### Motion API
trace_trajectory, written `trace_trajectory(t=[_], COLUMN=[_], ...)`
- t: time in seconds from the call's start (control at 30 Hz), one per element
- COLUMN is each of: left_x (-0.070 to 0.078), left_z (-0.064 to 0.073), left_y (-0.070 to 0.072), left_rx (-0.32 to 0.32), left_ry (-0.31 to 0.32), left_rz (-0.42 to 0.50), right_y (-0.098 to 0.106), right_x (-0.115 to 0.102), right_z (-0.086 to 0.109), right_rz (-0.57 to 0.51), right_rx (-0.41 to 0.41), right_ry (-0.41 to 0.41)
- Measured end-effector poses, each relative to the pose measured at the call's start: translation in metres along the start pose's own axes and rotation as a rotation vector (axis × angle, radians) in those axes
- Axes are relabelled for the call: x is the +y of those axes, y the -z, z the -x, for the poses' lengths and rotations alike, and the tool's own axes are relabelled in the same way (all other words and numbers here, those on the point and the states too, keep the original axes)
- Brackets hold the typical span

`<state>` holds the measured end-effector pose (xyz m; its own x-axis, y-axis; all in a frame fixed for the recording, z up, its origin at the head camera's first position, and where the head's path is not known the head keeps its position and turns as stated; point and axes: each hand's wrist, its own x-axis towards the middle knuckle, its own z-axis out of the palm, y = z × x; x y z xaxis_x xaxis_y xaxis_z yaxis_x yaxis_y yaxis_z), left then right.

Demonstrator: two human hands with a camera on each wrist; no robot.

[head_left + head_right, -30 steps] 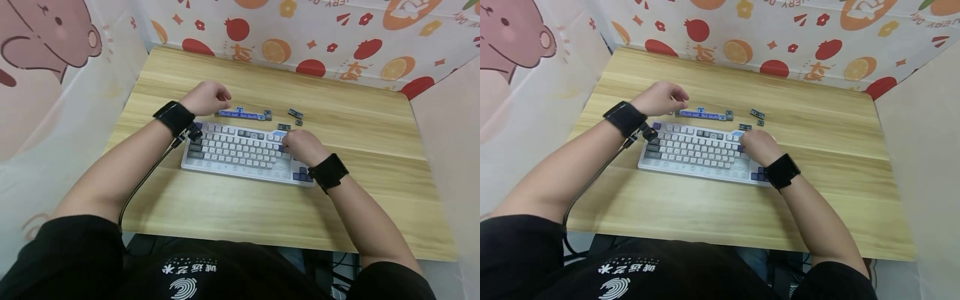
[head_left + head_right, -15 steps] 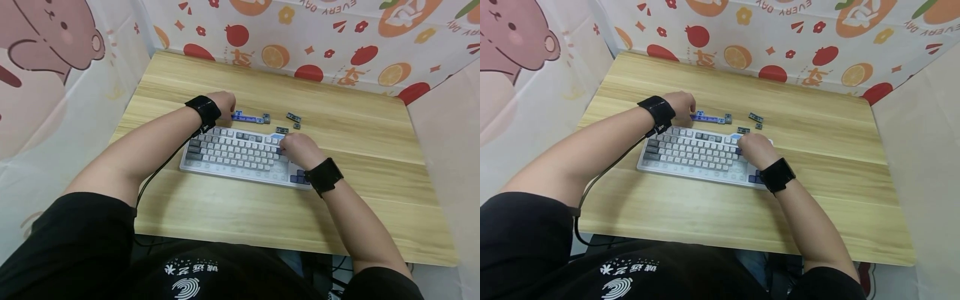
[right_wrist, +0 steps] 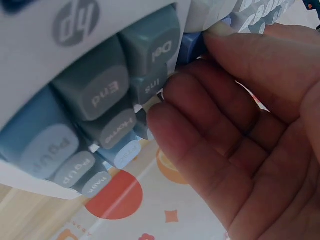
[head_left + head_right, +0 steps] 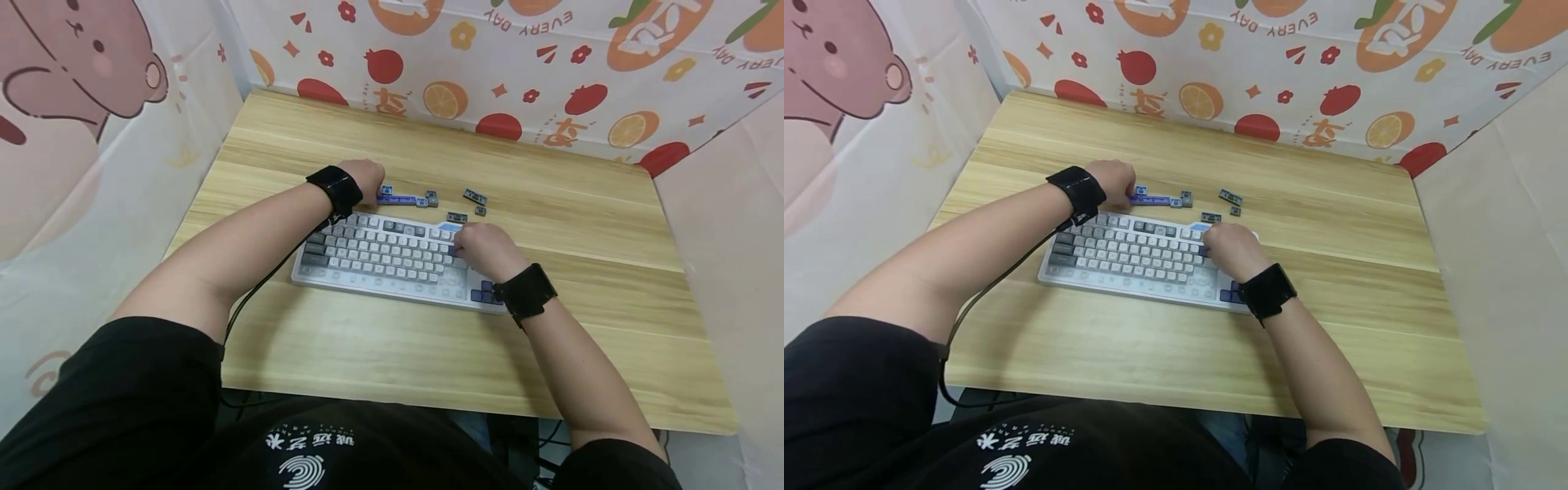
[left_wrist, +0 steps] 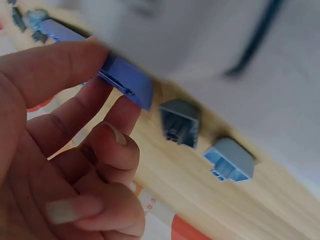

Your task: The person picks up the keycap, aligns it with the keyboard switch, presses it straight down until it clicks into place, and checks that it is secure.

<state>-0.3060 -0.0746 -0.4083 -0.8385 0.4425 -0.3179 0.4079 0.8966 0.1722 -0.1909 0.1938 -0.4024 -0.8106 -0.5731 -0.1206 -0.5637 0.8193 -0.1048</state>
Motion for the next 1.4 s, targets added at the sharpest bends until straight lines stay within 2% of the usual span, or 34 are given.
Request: trace_trajectory(t=[0.1,0.23,0.33,0.47,0.63,0.87,1.0,1.13,1.23,1.4], left_x=[0.000,0.004,0.009,0.014,0.017,0.020,0.021,0.023,0.025,0.028], left_z=[0.004,0.015,0.028,0.048,0.068,0.086,0.094,0.103,0.107,0.113], left_y=[0.003,0.014,0.024,0.031,0.031,0.022,0.016,0.012,0.010,0.010], left_rx=[0.013,0.066,0.090,0.082,0.048,0.022,0.014,0.013,0.012,0.026], left_ry=[-0.019,-0.053,-0.076,-0.127,-0.191,-0.258,-0.278,-0.266,-0.262,-0.269], left_rz=[0.008,0.055,0.132,0.249,0.401,0.638,0.740,0.816,0.845,0.854], right_y=[-0.001,-0.002,-0.002,0.000,0.002,0.002,0.005,0.010,0.014,0.017], right_x=[0.003,0.008,0.012,0.016,0.017,0.018,0.017,0.009,0.001,-0.013], right_z=[0.000,0.001,0.003,0.004,0.005,0.006,0.009,0.013,0.016,0.019], right_rz=[-0.013,-0.035,-0.075,-0.126,-0.174,-0.292,-0.388,-0.492,-0.556,-0.593], right_rx=[0.008,0.011,0.003,-0.003,-0.007,-0.016,0.033,0.126,0.207,0.318], right_ry=[-0.007,-0.028,-0.048,-0.076,-0.102,-0.159,-0.144,-0.126,-0.090,-0.016])
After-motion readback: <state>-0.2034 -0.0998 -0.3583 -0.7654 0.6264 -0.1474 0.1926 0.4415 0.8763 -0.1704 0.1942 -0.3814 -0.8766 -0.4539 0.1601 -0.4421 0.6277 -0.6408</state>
